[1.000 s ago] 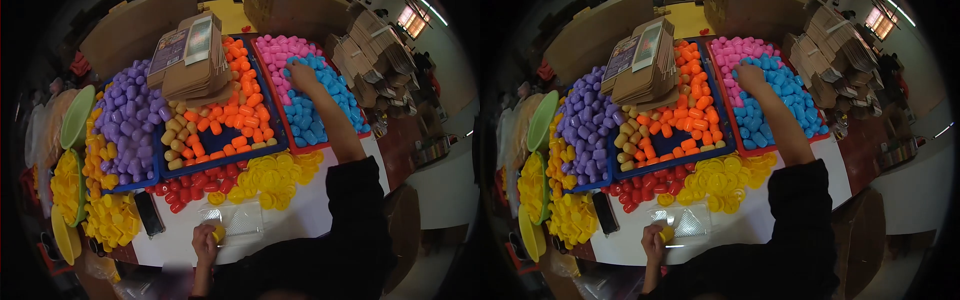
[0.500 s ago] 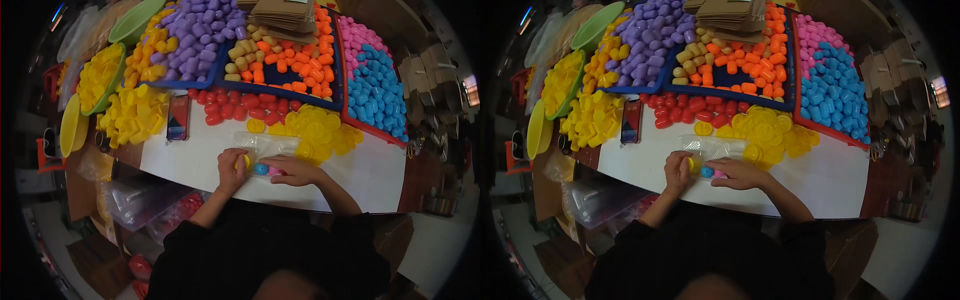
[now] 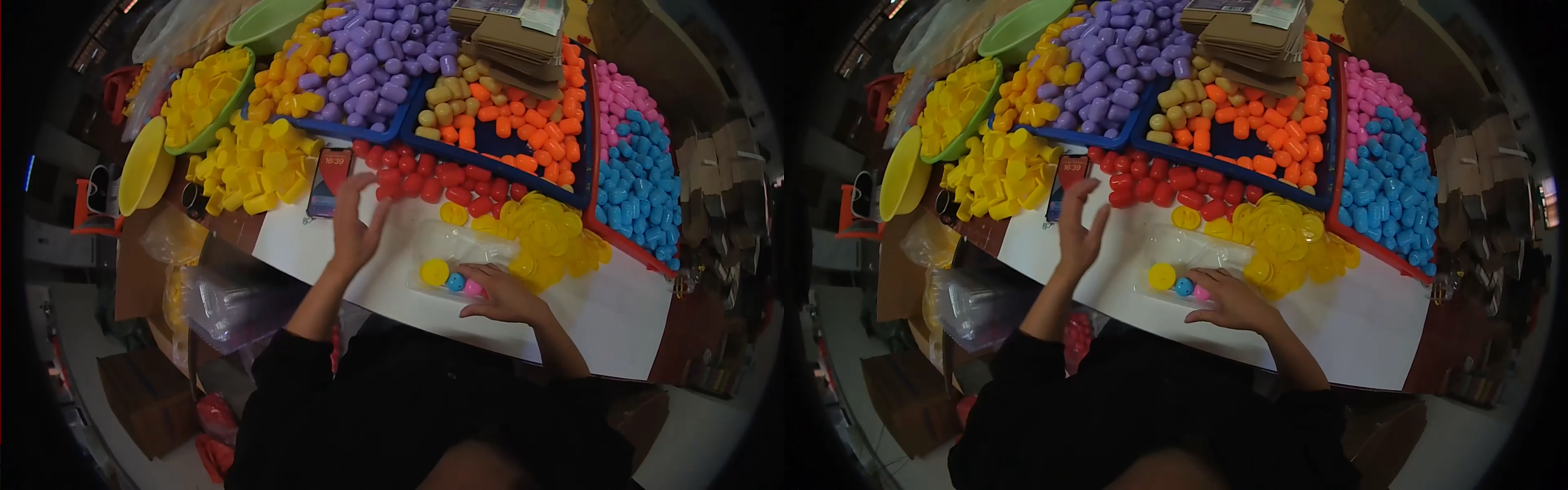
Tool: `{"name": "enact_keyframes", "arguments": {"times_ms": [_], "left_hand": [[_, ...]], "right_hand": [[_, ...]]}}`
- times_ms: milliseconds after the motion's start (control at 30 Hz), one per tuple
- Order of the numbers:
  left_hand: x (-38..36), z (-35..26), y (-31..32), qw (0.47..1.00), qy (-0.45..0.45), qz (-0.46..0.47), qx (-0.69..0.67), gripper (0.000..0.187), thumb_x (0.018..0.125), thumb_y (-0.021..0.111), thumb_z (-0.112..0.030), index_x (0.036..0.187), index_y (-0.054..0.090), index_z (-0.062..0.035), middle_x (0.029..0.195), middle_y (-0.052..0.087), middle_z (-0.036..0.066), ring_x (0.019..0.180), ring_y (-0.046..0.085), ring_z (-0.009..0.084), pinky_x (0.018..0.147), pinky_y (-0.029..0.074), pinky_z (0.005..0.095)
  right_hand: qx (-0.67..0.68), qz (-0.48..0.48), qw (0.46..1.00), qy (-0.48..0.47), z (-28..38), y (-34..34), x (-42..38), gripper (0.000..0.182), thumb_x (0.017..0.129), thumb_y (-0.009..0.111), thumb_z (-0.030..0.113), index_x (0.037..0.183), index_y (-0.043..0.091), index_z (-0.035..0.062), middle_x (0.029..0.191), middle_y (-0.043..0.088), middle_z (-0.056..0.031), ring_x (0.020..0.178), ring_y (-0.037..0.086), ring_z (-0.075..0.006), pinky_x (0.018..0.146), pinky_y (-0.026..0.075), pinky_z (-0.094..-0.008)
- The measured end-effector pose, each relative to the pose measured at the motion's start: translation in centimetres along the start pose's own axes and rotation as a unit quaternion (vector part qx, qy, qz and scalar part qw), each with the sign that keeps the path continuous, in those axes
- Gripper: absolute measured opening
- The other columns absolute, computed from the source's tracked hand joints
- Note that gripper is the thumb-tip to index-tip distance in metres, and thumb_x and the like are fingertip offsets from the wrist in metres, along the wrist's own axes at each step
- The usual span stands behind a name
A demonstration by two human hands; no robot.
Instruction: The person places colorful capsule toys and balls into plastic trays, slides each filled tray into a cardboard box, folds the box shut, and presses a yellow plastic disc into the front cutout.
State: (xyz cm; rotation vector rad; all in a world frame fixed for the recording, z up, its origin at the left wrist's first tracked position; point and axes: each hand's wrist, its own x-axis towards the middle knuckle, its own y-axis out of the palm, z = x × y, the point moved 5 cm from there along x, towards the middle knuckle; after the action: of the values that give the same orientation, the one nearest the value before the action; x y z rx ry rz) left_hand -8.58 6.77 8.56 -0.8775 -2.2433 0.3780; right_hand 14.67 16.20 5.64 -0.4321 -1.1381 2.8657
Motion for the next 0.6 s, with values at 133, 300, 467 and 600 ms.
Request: {"name": "enact_keyframes", "arguments": {"times_ms": [133, 300, 467, 600], "left_hand": [[10.3, 3.7, -0.7, 0.985, 0.05, -0.061, 0.154, 0.042, 0.075, 0.067, -0.011, 0.114, 0.05, -0.0056, 0.114, 0.046, 0.018, 0.103, 0.048, 0.0342, 0.087, 0.041, 0.0388], [16.8, 7.6, 3.4, 0.959, 0.026, -0.046, 0.277, 0.051, 0.073, 0.068, -0.012, 0.119, 0.046, -0.0065, 0.117, 0.043, 0.02, 0.106, 0.046, 0.0363, 0.089, 0.041, 0.0409], [15.9, 8.4, 3.4, 0.981, 0.103, -0.02, 0.16, 0.054, 0.071, 0.068, -0.008, 0.12, 0.046, -0.008, 0.116, 0.042, 0.02, 0.107, 0.046, 0.0373, 0.09, 0.041, 0.0415], [16.0, 6.4, -2.6, 0.978, 0.039, -0.105, 0.176, 0.051, 0.069, 0.063, -0.003, 0.118, 0.049, -0.0104, 0.114, 0.047, 0.016, 0.104, 0.051, 0.036, 0.086, 0.044, 0.0401]], "right_hand": [[0.033, -0.066, 0.997, 0.029, 0.6, -2.0, -1.8, 0.071, 0.075, 0.068, 0.042, 0.13, 0.042, 0.0063, 0.13, 0.046, -0.0151, 0.118, 0.043, -0.0322, 0.098, 0.037, -0.0382], [0.062, -0.159, 0.985, 0.026, 1.0, -3.4, -3.8, 0.059, 0.075, 0.071, 0.03, 0.124, 0.049, 0.0054, 0.125, 0.05, -0.0141, 0.112, 0.048, -0.0313, 0.094, 0.04, -0.0366], [0.073, -0.176, 0.981, 0.044, 0.6, -3.0, -4.0, 0.051, 0.075, 0.072, 0.021, 0.12, 0.053, 0.0057, 0.123, 0.052, -0.0124, 0.109, 0.051, -0.03, 0.092, 0.042, -0.0352], [0.036, -0.246, 0.968, 0.043, -0.3, -6.0, -4.3, 0.046, 0.075, 0.071, 0.018, 0.117, 0.054, 0.0056, 0.12, 0.055, -0.0116, 0.107, 0.053, -0.0297, 0.09, 0.043, -0.0349]]}}
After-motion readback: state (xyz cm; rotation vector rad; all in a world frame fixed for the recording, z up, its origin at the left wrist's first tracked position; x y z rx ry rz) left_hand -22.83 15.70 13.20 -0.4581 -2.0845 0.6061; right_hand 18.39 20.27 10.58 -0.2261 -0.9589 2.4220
